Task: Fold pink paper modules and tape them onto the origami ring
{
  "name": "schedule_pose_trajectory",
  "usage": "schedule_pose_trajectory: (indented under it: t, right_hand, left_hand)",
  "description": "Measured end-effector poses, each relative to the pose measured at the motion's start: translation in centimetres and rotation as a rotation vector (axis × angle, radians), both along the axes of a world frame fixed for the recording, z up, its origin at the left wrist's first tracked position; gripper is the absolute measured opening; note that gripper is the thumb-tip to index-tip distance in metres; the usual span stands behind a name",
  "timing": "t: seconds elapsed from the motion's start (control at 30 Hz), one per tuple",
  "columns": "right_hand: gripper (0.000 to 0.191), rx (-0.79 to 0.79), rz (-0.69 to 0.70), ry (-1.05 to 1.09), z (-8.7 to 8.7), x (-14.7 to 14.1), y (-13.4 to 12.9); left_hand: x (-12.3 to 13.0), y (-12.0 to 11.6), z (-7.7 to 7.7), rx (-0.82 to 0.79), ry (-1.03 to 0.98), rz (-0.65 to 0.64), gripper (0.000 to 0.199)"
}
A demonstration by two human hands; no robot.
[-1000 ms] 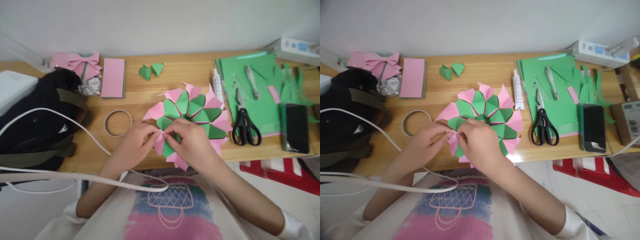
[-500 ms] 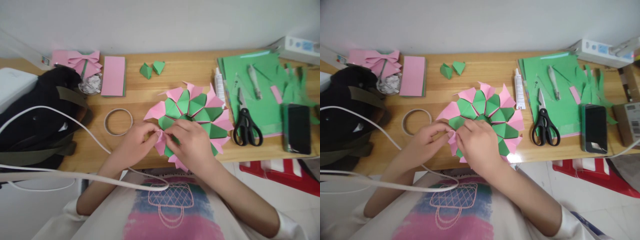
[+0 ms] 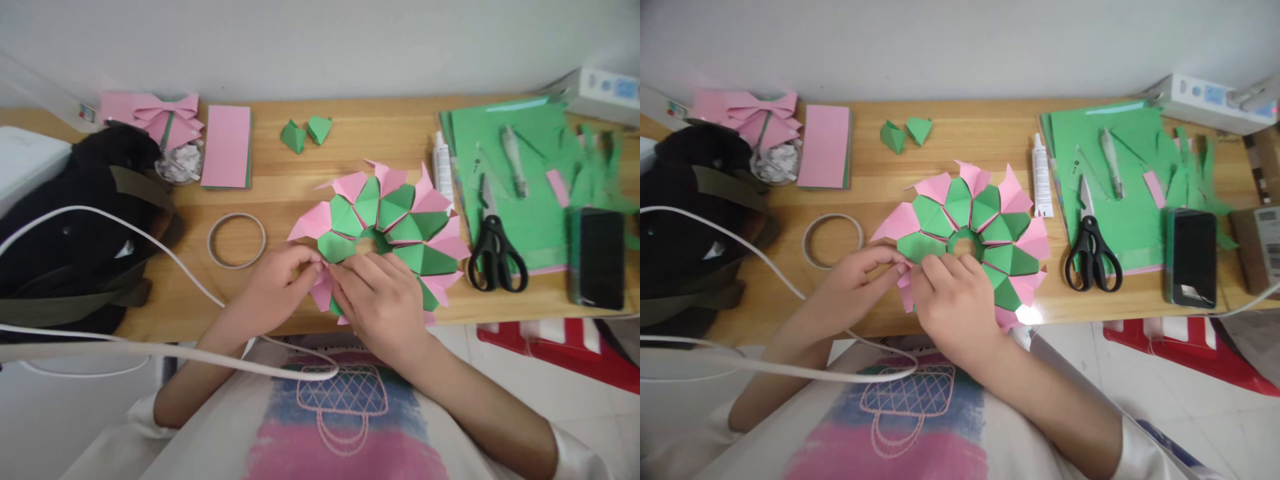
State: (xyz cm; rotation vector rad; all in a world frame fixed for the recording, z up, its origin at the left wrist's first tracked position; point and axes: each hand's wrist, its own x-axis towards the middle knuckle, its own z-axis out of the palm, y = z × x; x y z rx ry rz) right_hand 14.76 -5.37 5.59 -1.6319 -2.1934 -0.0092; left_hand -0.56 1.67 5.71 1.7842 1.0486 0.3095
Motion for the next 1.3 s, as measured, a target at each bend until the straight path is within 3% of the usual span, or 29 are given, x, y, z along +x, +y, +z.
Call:
schedule_pose_trajectory:
  t: [0.2,0.27,0.43,0.83,1.3]
  right_hand:
    - [0.011,-0.226,-0.173,0.447,-0.2,0.2,-0.1]
    - [0.009,-0.255,-0.209,0.510,-0.2,0.2,-0.1]
    - [0.013,-0.169,-0.192,0.450,-0.2,0.0,-0.3]
    - [0.016,-0.020,-0.126,0.133,-0.1,-0.3,-0.5]
    - [0.010,-0.034,-0.196,0.387,-0.4,-0.5,-0.3]
  left_hand:
    - [0.0,-0.2,0.1,-0.002,-0.049,-0.005,0.019]
    - [0.1,-0.3,0.1,-0.014,-0.048,0.006,0.018]
    - [0.1,-0.5,0.0,-0.050,-0.022,0.035,0.019]
    - [-0.1,-1.0,0.2,0.043,-0.053,0.087,0.020]
    - [0.0,-1.0,0.4,0.034,-0.073,0.070,0.017]
